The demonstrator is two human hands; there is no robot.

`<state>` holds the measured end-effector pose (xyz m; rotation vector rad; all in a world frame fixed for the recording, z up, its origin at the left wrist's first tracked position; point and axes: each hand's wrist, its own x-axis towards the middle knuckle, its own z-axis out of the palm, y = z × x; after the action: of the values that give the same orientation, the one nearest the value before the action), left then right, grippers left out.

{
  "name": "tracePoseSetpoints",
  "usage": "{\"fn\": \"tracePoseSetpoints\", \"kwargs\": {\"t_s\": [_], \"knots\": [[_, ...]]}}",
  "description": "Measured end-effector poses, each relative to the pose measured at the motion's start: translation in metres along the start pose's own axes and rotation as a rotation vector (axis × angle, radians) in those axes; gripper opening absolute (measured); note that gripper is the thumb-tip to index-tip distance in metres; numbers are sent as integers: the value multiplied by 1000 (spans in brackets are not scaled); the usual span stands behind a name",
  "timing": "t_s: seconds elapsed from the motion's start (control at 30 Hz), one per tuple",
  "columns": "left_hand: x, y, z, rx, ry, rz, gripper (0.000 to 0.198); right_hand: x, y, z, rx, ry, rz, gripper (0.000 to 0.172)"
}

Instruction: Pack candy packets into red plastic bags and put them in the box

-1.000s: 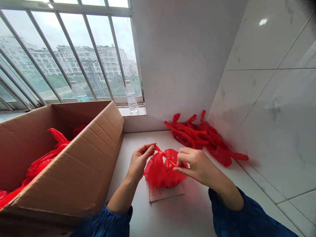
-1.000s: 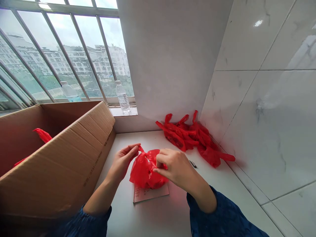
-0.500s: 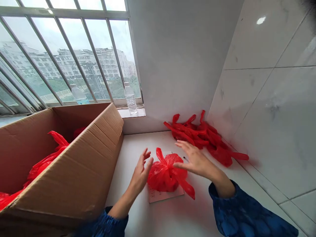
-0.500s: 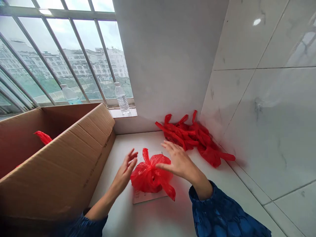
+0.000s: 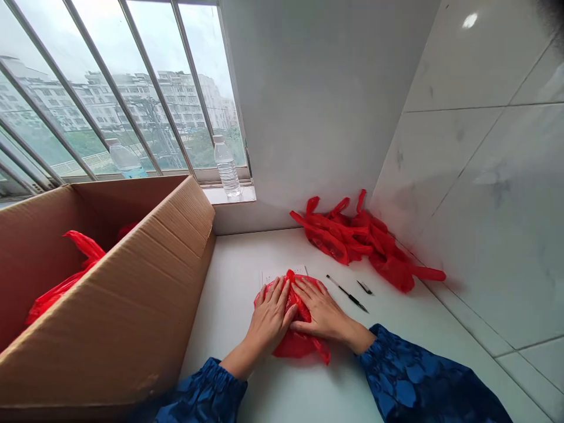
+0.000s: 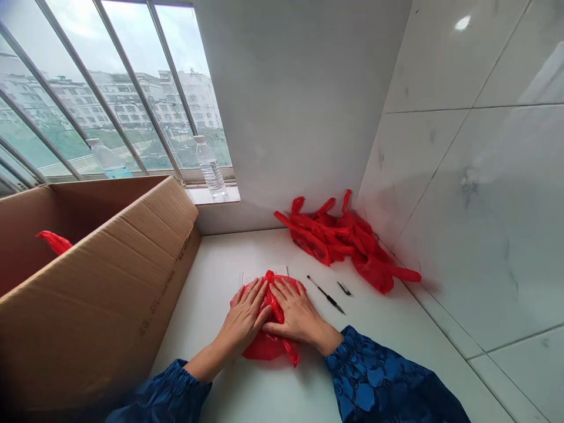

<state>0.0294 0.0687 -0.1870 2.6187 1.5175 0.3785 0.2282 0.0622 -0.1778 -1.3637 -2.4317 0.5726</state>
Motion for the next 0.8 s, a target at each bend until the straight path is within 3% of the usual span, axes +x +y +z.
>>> {"fn": "tracePoseSetpoints", "kwargs": {"t_s": [0.37,0.5,0.57,0.7,0.8], "knots": [[-2,-1,7,-115,60,-3,52,0,0,5,9,-15,0,92],[-6,-1,-1,-177,101,-25,50,-4,-1,-5,34,76,-51,89],[-10,-1,-8,-211,125,-57,52,-6,-3,-14,25,152,-85,74],[-17,6,-22,-281,119,-101,62,-10,-9,-30,-1,194,-115,21],[-17,16,-36,-353,98,-108,67,-15,-19,-41,12,202,-140,16]]}}
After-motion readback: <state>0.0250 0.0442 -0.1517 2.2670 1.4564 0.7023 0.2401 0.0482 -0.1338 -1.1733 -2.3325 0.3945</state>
